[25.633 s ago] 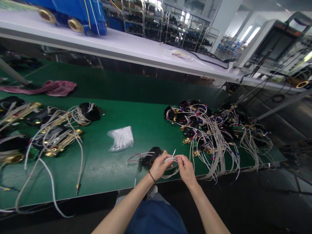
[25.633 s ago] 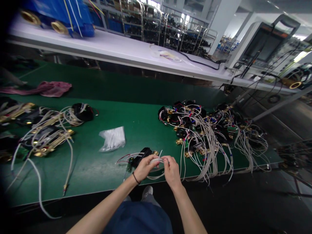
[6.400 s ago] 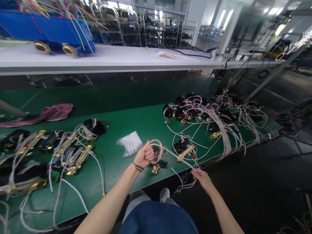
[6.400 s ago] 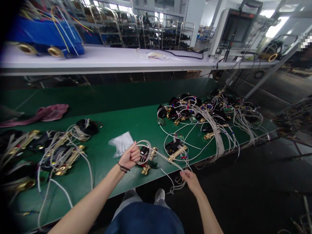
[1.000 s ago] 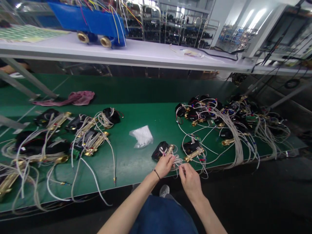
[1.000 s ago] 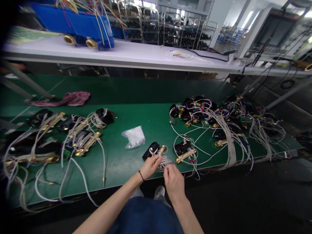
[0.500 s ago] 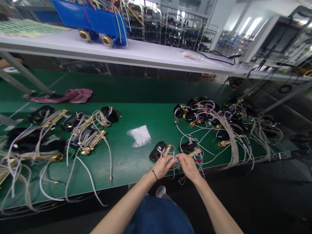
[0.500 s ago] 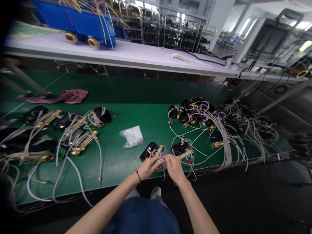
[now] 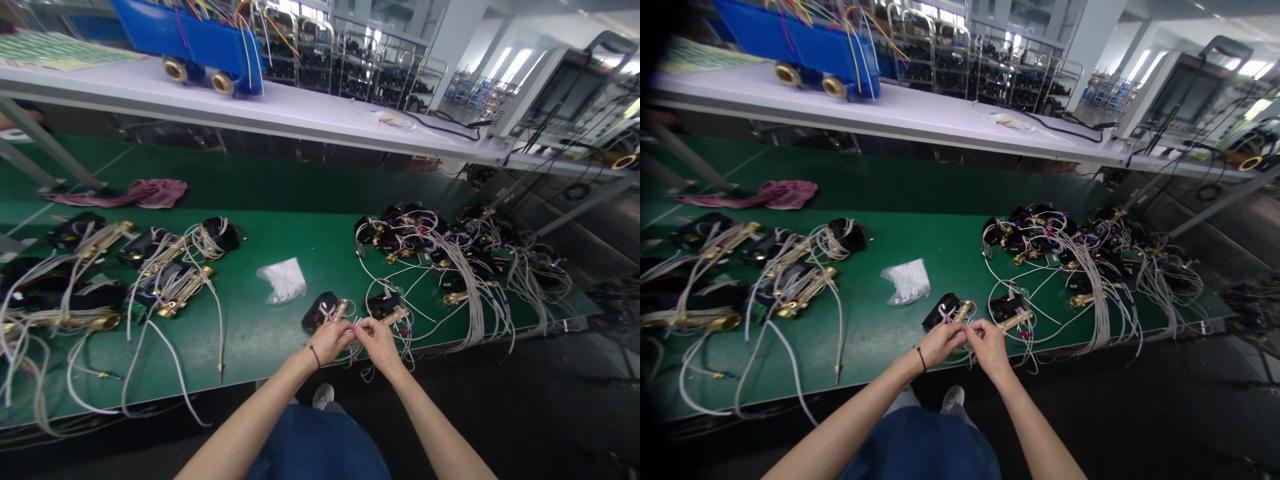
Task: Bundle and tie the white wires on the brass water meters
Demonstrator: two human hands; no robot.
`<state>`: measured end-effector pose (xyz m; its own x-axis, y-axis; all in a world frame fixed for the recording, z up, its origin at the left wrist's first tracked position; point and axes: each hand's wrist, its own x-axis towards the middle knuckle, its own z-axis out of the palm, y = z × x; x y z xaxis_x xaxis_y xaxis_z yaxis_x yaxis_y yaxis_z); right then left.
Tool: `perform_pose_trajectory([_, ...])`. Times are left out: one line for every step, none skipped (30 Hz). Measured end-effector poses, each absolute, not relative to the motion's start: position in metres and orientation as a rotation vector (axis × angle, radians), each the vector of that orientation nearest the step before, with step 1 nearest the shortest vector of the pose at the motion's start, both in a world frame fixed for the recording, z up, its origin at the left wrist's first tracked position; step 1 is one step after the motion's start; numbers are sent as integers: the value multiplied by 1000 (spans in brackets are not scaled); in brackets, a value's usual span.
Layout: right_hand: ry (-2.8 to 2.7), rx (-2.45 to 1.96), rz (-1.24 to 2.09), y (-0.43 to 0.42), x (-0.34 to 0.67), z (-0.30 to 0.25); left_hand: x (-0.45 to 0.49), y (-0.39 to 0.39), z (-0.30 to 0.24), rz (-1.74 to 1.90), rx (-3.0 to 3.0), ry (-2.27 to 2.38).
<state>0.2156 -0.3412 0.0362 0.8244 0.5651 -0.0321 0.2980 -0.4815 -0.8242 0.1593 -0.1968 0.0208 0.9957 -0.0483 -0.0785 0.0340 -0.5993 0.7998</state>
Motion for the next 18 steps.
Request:
perform_pose_trajectory([-681, -2113, 347, -343, 215, 36, 160, -196, 21, -135, 2201, -13])
perform_pose_trajectory([-759, -2129, 291, -345, 215, 36, 160, -195, 21, -159, 2190, -21])
perform_pose_trajectory([-864, -2146, 211, -348, 216, 38, 160, -193, 21, -187, 2177, -37])
perform_pose_trajectory([-993, -2161, 125, -351, 217, 40, 161, -191, 21, -213, 2160, -58])
perform_pose_trajectory([-1136, -2173, 45, -353, 220, 43, 161, -189, 20, -237, 2142, -80])
perform_pose_trajectory([-1282, -2182, -19, -355, 223, 46, 161, -188, 20, -257, 2124, -101])
perform_pose_trajectory([-1420, -2192, -64, -357, 227, 50, 162, -186, 20, -270, 2109, -119])
perform_pose_trajectory([-1544, -2202, -89, -358, 232, 53, 162, -185, 20, -277, 2099, -131])
perform_pose_trajectory([-1652, -2210, -93, -359, 236, 56, 162, -185, 21, -278, 2097, -139])
perform_pose_trajectory([-1740, -2217, -85, -359, 239, 59, 162, -184, 21, -278, 2103, -143])
perform_pose_trajectory([-1806, -2225, -71, -358, 242, 61, 163, -185, 21, -278, 2116, -144])
perform_pose_trajectory([-1852, -2234, -51, -357, 244, 61, 163, -185, 22, -276, 2136, -145])
perform_pose_trajectory([-1876, -2245, -31, -356, 245, 62, 163, -186, 22, -273, 2162, -146])
perform_pose_trajectory([-1880, -2256, -7, -354, 244, 61, 163, -187, 23, -268, 2193, -148])
perform_pose_trajectory([-1852, -2273, 20, -352, 243, 60, 163, -188, 24, -258, 2225, -148])
perform_pose_trajectory([-1782, -2300, 56, -350, 241, 58, 162, -190, 25, -245, 2257, -143])
perform_pose_trajectory([-1666, -2341, 113, -348, 239, 56, 162, -191, 26, -226, 2288, -132])
perform_pose_trajectory([-1517, -2385, 194, -347, 237, 54, 161, -192, 26, -204, 2315, -118])
